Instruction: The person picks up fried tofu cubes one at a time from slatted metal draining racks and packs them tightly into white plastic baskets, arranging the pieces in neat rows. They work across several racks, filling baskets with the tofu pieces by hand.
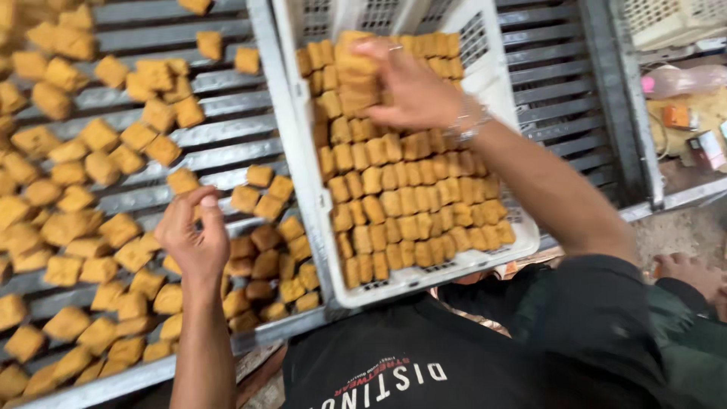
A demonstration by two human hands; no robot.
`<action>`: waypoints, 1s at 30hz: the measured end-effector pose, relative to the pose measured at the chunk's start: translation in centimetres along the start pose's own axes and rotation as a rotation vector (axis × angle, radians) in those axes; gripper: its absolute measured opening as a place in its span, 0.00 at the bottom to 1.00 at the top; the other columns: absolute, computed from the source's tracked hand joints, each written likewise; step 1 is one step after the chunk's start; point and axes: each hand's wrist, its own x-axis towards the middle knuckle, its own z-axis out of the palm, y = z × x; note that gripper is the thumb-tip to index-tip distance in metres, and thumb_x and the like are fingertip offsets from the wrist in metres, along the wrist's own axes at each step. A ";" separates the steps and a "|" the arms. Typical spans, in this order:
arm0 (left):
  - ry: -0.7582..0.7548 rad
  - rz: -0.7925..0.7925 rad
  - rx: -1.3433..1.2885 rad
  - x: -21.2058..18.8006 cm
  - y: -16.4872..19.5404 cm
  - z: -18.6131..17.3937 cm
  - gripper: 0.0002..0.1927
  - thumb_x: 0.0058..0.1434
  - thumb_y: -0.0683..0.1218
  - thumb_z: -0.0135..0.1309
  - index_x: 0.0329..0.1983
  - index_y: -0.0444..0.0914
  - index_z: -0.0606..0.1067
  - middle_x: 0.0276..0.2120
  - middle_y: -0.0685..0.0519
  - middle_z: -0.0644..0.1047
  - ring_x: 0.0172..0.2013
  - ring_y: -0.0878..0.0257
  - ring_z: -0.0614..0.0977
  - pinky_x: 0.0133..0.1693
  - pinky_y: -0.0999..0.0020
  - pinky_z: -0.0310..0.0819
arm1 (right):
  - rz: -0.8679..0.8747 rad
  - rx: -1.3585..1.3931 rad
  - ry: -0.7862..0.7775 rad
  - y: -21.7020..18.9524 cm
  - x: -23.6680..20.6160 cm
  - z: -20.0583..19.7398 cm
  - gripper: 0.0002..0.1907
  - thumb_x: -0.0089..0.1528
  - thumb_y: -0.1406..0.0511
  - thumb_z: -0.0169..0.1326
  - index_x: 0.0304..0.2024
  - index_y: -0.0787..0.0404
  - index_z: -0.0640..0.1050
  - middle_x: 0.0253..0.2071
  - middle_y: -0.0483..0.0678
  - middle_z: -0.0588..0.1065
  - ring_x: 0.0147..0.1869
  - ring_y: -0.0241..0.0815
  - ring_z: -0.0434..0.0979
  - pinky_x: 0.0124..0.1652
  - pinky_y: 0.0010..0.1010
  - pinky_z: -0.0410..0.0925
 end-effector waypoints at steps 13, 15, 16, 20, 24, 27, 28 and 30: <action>-0.771 0.070 0.034 11.1 15.3 26.9 0.14 0.62 0.45 0.53 0.49 0.34 0.77 0.40 0.38 0.80 0.39 0.42 0.83 0.43 0.49 0.77 | 0.175 -0.556 -0.687 8.0 -10.1 -4.3 0.34 0.59 0.65 0.55 0.66 0.48 0.61 0.50 0.61 0.73 0.37 0.58 0.82 0.34 0.45 0.76; -0.794 0.059 0.072 10.0 14.9 28.5 0.12 0.62 0.45 0.52 0.46 0.35 0.77 0.41 0.37 0.80 0.40 0.39 0.82 0.42 0.46 0.76 | 0.113 -0.613 -0.726 7.9 -10.1 -4.2 0.19 0.68 0.61 0.51 0.61 0.47 0.66 0.46 0.54 0.76 0.41 0.55 0.83 0.37 0.47 0.75; -0.807 0.051 0.092 9.5 14.4 29.0 0.12 0.62 0.45 0.52 0.45 0.35 0.77 0.41 0.36 0.80 0.40 0.38 0.82 0.42 0.44 0.75 | 0.200 -0.533 -0.777 8.0 -10.0 -4.4 0.25 0.64 0.62 0.52 0.63 0.46 0.65 0.45 0.55 0.76 0.40 0.56 0.82 0.37 0.47 0.75; -0.945 -0.125 0.074 8.7 12.4 29.4 0.13 0.65 0.48 0.49 0.46 0.34 0.75 0.34 0.36 0.82 0.38 0.41 0.84 0.46 0.46 0.76 | 0.406 -0.198 -0.751 9.1 -8.7 -5.5 0.32 0.62 0.64 0.49 0.70 0.47 0.65 0.36 0.57 0.78 0.36 0.56 0.82 0.39 0.43 0.75; -0.941 -0.159 0.063 8.5 12.0 29.1 0.15 0.65 0.49 0.49 0.47 0.34 0.74 0.34 0.37 0.82 0.37 0.40 0.84 0.43 0.45 0.76 | 0.395 -0.089 -0.782 10.1 -7.7 -4.2 0.21 0.70 0.50 0.44 0.50 0.58 0.74 0.34 0.54 0.78 0.38 0.53 0.82 0.38 0.44 0.76; -0.960 -0.151 0.124 8.1 12.1 28.9 0.15 0.64 0.51 0.50 0.44 0.35 0.76 0.35 0.38 0.82 0.38 0.41 0.84 0.43 0.44 0.75 | 0.269 -0.053 -0.614 10.2 -8.8 -2.4 0.18 0.64 0.53 0.53 0.49 0.57 0.76 0.37 0.56 0.80 0.42 0.57 0.81 0.42 0.50 0.72; -0.959 -0.136 0.149 8.0 12.0 28.9 0.15 0.63 0.51 0.52 0.43 0.36 0.77 0.35 0.38 0.81 0.38 0.40 0.83 0.42 0.44 0.75 | 0.289 -0.079 -0.616 10.3 -9.1 -2.0 0.18 0.64 0.53 0.53 0.50 0.56 0.76 0.38 0.56 0.80 0.43 0.58 0.80 0.43 0.50 0.72; -0.970 -0.099 0.154 7.8 11.6 28.9 0.15 0.65 0.52 0.51 0.42 0.37 0.78 0.36 0.39 0.82 0.39 0.40 0.83 0.43 0.45 0.75 | 0.360 -0.103 -0.624 10.2 -9.9 -1.4 0.19 0.64 0.52 0.53 0.51 0.55 0.77 0.40 0.55 0.79 0.46 0.59 0.80 0.44 0.52 0.71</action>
